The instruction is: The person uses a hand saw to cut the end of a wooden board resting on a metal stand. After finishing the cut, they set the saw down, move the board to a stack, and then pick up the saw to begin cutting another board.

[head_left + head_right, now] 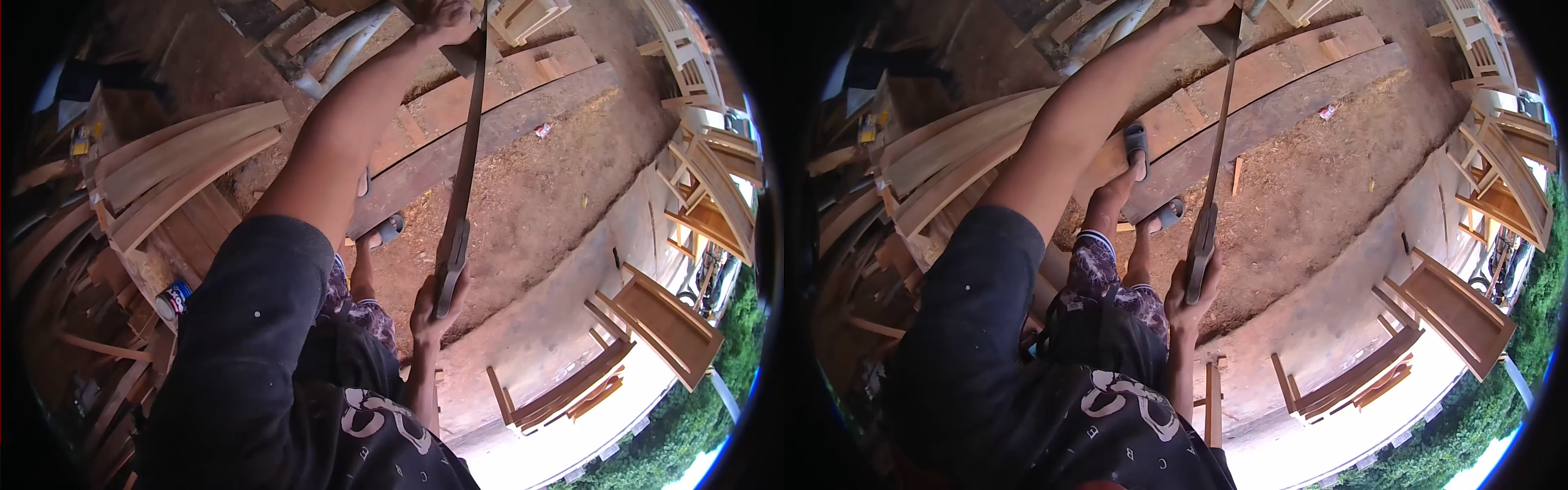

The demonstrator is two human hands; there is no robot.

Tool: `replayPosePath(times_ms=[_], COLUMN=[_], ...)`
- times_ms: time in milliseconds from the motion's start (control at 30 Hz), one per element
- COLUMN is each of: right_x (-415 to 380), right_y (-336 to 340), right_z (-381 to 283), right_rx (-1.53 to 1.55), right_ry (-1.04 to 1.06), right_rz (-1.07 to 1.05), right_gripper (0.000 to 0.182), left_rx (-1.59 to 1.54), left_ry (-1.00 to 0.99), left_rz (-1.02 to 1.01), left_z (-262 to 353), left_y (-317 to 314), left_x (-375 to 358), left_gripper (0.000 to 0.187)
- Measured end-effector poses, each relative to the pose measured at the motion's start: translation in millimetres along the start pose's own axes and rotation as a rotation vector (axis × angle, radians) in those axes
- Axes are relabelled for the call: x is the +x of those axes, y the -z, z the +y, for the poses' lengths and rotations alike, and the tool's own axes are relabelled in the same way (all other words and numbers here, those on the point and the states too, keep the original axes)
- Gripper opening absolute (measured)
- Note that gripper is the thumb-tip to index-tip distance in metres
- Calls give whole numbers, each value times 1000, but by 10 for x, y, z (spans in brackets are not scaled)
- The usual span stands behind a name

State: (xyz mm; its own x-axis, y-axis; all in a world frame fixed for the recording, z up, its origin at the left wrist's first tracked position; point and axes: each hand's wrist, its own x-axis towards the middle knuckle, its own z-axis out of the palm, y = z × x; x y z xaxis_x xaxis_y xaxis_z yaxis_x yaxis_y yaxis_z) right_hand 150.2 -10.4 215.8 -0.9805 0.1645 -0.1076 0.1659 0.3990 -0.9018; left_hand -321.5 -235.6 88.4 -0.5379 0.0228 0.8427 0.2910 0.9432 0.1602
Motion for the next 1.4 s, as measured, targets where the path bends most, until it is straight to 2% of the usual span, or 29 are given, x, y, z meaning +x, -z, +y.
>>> replayPosePath(times_ms=[33, 100, 133, 200, 233, 267, 300, 333, 400, 433, 467, 500, 533, 567, 600, 633, 667, 733, 767, 800, 867, 900, 933, 1000, 1100, 1167, 1267, 1333, 1400], right_x=[-540, -1007, -947, -406, 97, 691, 1248, 1649, 1978, 1906, 1695, 1459, 1113, 692, 189, -371, -808, -936, -945, -530, 720, 1172, 1516, 1776, 1495, 875, -447, -933, -804], right_y=[211, 527, 481, 213, -10, -266, -493, -683, -797, -764, -661, -542, -431, -269, -52, 159, 400, 535, 521, 323, -212, -437, -639, -640, -452, -306, 165, 417, 309], right_z=[310, 346, 306, 378, 285, 176, 18, -93, -292, -366, -440, -514, -387, -199, 81, 269, 318, 325, 341, 282, -18, -63, -132, -320, -489, -258, 293, 456, 465], right_rx=[79, 25, 24, 39, 66, 101, 78, 180, 106, 106, 103, 101, 75, 32, -5, 30, -52, -12, 43, 93, 4, 98, 143, 201, 97, 53, 57, 6, 71], right_ry=[-122, -17, -31, 37, -33, 53, 163, 106, 377, 372, 215, 61, 80, 125, 63, -108, -149, -113, -63, -57, 300, 202, 241, 100, 199, 167, -136, 3, 30], right_rz=[18, 3, -3, 9, -12, -16, -33, -82, 25, 27, -21, -49, -16, 0, -8, -17, -39, -45, -32, -3, 9, -41, -10, -75, -65, -2, -16, -41, -2], right_gripper=[59, 57, 57, 57, 57, 56, 54, 54, 54, 54, 55, 56, 53, 59, 60, 60, 59, 59, 59, 60, 51, 49, 49, 50, 52, 53, 61, 60, 57], left_rx=[-31, -39, -58, -36, -22, -14, -13, -56, -94, -68, -48, -74, -77, -54, -31, -38, -36, -30, -63, -94, -74, -73, -70, -80, -198, -81, 2, -166, -108], left_ry=[6, 62, 99, 41, 22, 0, -7, -5, -10, 2, 28, -33, -52, -67, -81, -81, -51, -12, -44, -74, -62, -66, -71, -80, -89, -80, 4, 2, -10], left_rz=[-69, -106, -145, -19, 31, 81, 84, 62, 40, -131, -308, -14, 63, 66, 67, 72, 33, -23, 21, 71, 155, 112, 60, 90, 126, 55, 75, -42, -150], left_z=[-97, 3, 79, 102, 70, 53, 13, -34, -44, 17, 131, -54, -111, -96, -90, -43, 34, 53, 5, -29, 32, 22, 2, -46, -84, -99, 27, -35, 5], left_y=[-262, 20, 179, 168, 124, 70, -14, -101, -8, 262, 445, 33, -151, -189, -202, -120, 58, 110, 4, -86, -43, -27, 13, -17, -189, -138, 72, 25, 2], left_x=[-81, 45, 58, 86, 57, 28, -7, -48, 32, 148, 164, -47, -93, -97, -80, -11, 54, -44, -47, -27, -22, 19, 29, 80, -124, -66, 58, 33, -48], left_gripper=[21, 21, 22, 20, 19, 19, 19, 19, 19, 18, 18, 19, 17, 16, 15, 15, 15, 16, 18, 20, 20, 20, 20, 20, 21, 19, 17, 17, 17])
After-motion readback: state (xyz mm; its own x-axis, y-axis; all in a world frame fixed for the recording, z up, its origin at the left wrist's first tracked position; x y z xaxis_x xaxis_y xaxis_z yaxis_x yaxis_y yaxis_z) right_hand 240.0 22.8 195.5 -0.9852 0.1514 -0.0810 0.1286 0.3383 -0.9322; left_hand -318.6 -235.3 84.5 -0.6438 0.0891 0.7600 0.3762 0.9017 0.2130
